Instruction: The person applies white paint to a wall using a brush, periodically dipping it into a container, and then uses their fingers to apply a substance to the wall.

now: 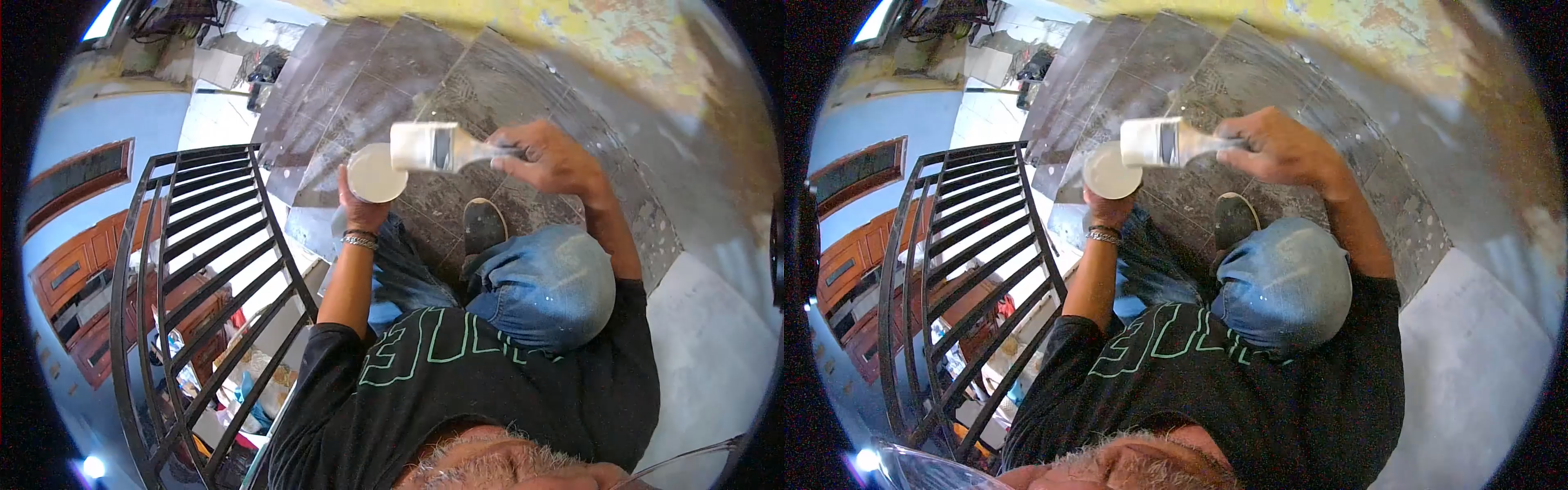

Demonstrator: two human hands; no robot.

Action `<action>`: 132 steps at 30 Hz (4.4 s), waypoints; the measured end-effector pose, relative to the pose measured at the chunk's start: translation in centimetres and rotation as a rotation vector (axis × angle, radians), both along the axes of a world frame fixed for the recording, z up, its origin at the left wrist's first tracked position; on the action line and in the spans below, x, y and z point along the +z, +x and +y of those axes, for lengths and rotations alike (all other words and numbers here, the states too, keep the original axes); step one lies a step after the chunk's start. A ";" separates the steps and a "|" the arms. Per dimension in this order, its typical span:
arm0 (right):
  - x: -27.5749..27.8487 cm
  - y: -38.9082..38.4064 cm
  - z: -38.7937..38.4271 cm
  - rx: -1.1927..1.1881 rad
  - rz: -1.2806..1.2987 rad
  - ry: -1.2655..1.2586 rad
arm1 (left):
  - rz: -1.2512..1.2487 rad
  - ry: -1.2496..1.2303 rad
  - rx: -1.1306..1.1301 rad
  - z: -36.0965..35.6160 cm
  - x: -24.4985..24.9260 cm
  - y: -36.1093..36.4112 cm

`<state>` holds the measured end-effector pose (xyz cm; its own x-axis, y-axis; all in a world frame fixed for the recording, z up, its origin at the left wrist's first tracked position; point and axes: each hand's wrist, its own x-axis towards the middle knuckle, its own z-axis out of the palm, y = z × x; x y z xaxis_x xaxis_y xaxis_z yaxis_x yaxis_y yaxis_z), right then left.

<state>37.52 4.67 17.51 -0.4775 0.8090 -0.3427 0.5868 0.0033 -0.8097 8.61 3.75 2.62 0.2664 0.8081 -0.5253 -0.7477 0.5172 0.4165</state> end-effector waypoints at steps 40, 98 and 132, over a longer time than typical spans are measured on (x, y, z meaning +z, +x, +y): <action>-22.9 7.9 19.4 0.021 -1.101 0.836 | -0.196 -0.172 -0.146 2.1 -3.7 4.7; -24.4 10.8 8.5 -1.399 -0.579 0.220 | -0.248 -0.212 -0.169 1.7 -6.0 3.7; -25.3 6.5 8.9 -1.195 -0.239 0.455 | -0.400 -0.343 -0.046 1.0 -5.5 0.7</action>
<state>44.01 13.53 -7.84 0.6491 0.7545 0.0972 0.5462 -0.3733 -0.7499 9.36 4.73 -2.90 0.5317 0.5903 -0.6074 -0.7867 0.6099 -0.0958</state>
